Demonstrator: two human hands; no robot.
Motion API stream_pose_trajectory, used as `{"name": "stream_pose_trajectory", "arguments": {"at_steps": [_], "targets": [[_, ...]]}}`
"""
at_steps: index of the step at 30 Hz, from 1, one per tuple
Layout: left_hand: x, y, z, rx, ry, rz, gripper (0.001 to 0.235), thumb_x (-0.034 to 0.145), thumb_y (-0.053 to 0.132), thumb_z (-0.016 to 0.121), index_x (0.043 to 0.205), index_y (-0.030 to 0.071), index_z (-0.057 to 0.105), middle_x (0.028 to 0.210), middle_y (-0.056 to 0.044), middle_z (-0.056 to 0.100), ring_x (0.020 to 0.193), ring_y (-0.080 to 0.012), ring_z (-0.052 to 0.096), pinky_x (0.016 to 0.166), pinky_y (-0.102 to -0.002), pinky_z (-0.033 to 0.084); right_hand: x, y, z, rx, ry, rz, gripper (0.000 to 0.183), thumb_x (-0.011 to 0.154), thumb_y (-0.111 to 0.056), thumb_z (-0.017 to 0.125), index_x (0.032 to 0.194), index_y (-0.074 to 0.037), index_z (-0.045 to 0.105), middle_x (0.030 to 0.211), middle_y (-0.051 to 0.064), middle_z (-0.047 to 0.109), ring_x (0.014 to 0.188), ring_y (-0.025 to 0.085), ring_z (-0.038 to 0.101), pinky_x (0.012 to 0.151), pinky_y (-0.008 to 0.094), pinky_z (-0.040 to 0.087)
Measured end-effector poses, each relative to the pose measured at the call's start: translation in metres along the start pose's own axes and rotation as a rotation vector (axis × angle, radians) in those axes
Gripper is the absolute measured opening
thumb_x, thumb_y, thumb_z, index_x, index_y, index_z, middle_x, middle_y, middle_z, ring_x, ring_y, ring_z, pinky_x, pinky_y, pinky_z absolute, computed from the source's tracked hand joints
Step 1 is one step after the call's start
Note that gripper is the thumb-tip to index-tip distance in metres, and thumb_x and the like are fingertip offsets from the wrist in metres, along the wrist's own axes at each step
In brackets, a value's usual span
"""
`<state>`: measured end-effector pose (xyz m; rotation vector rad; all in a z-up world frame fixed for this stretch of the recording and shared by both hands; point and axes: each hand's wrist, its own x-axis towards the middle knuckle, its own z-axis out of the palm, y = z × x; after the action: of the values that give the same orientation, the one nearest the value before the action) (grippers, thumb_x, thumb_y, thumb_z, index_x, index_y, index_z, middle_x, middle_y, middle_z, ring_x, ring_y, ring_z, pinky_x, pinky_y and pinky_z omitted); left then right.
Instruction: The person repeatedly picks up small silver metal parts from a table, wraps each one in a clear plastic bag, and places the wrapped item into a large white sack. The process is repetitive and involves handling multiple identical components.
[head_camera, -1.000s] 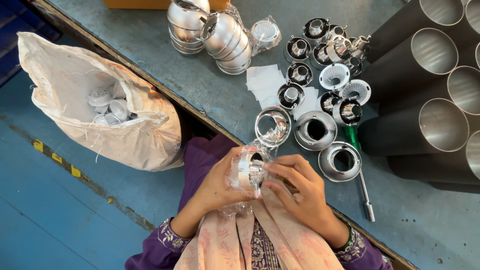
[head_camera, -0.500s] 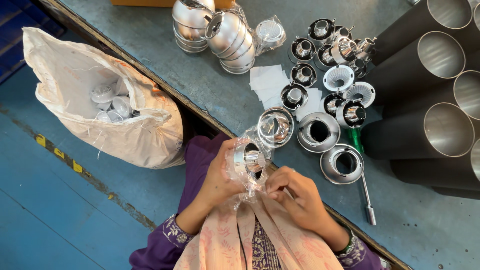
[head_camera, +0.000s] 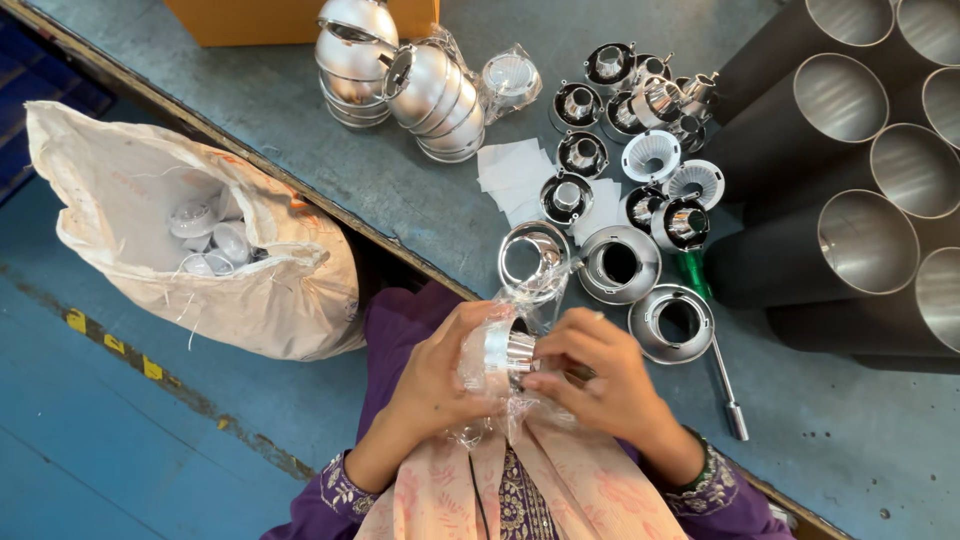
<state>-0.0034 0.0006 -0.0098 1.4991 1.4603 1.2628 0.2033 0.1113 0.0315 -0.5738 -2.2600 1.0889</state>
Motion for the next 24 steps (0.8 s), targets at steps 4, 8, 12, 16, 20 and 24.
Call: {"name": "stream_pose_trajectory", "arguments": {"at_steps": [4, 8, 12, 16, 20, 24], "targets": [[-0.004, -0.009, -0.001, -0.062, 0.033, 0.111, 0.087, 0.067, 0.032, 0.091, 0.142, 0.012, 0.052, 0.141, -0.012, 0.062, 0.128, -0.0308, 0.065, 0.105, -0.037, 0.052, 0.000, 0.000, 0.008, 0.068, -0.054, -0.025, 0.018, 0.081, -0.009, 0.083, 0.089, -0.002, 0.069, 0.087, 0.005, 0.062, 0.073, 0.014, 0.059, 0.063, 0.027, 0.046], [-0.012, -0.020, 0.014, -0.271, 0.289, 0.290, 0.067, 0.082, 0.024, 0.083, 0.141, 0.012, 0.053, 0.140, -0.019, 0.057, 0.129, -0.0339, 0.060, 0.110, -0.043, 0.050, -0.005, 0.012, 0.010, 0.267, 0.021, 0.005, 0.013, 0.087, -0.005, 0.077, 0.096, 0.000, 0.069, 0.092, 0.007, 0.062, 0.077, 0.015, 0.059, 0.066, 0.026, 0.047], [-0.019, -0.030, 0.026, -0.228, 0.416, 0.282, 0.036, 0.092, 0.009, 0.077, 0.123, 0.012, 0.059, 0.142, -0.021, 0.057, 0.122, -0.0291, 0.064, 0.102, -0.040, 0.053, -0.017, 0.031, 0.025, 0.439, 0.023, -0.049, 0.016, 0.091, -0.006, 0.077, 0.100, 0.001, 0.066, 0.099, 0.010, 0.060, 0.085, 0.018, 0.057, 0.073, 0.030, 0.047], [-0.018, -0.038, 0.021, -0.524, 0.574, 0.029, 0.035, 0.091, 0.007, 0.067, 0.126, 0.006, 0.058, 0.127, -0.017, 0.064, 0.110, -0.0240, 0.068, 0.095, -0.039, 0.058, -0.023, 0.054, 0.026, 0.878, 0.250, 0.012, 0.035, 0.090, -0.021, 0.074, 0.113, 0.004, 0.064, 0.112, 0.012, 0.065, 0.099, 0.022, 0.065, 0.086, 0.036, 0.053], [0.004, -0.050, -0.019, -0.646, 0.668, 0.118, 0.037, 0.093, 0.005, 0.066, 0.127, 0.006, 0.052, 0.134, -0.014, 0.057, 0.119, -0.0213, 0.060, 0.103, -0.041, 0.057, -0.003, 0.069, -0.015, 1.071, 0.488, 0.018, 0.035, 0.099, -0.022, 0.070, 0.120, 0.004, 0.062, 0.118, 0.013, 0.067, 0.100, 0.023, 0.070, 0.086, 0.040, 0.059], [0.047, -0.063, -0.048, 0.039, 0.649, 0.288, 0.044, 0.100, 0.001, 0.065, 0.141, 0.007, 0.050, 0.136, -0.010, 0.057, 0.124, -0.0233, 0.058, 0.109, -0.041, 0.050, 0.061, 0.073, -0.071, 0.702, 0.397, 0.017, 0.023, 0.113, -0.017, 0.065, 0.110, 0.006, 0.064, 0.099, 0.012, 0.067, 0.081, 0.015, 0.065, 0.071, 0.027, 0.053]]}}
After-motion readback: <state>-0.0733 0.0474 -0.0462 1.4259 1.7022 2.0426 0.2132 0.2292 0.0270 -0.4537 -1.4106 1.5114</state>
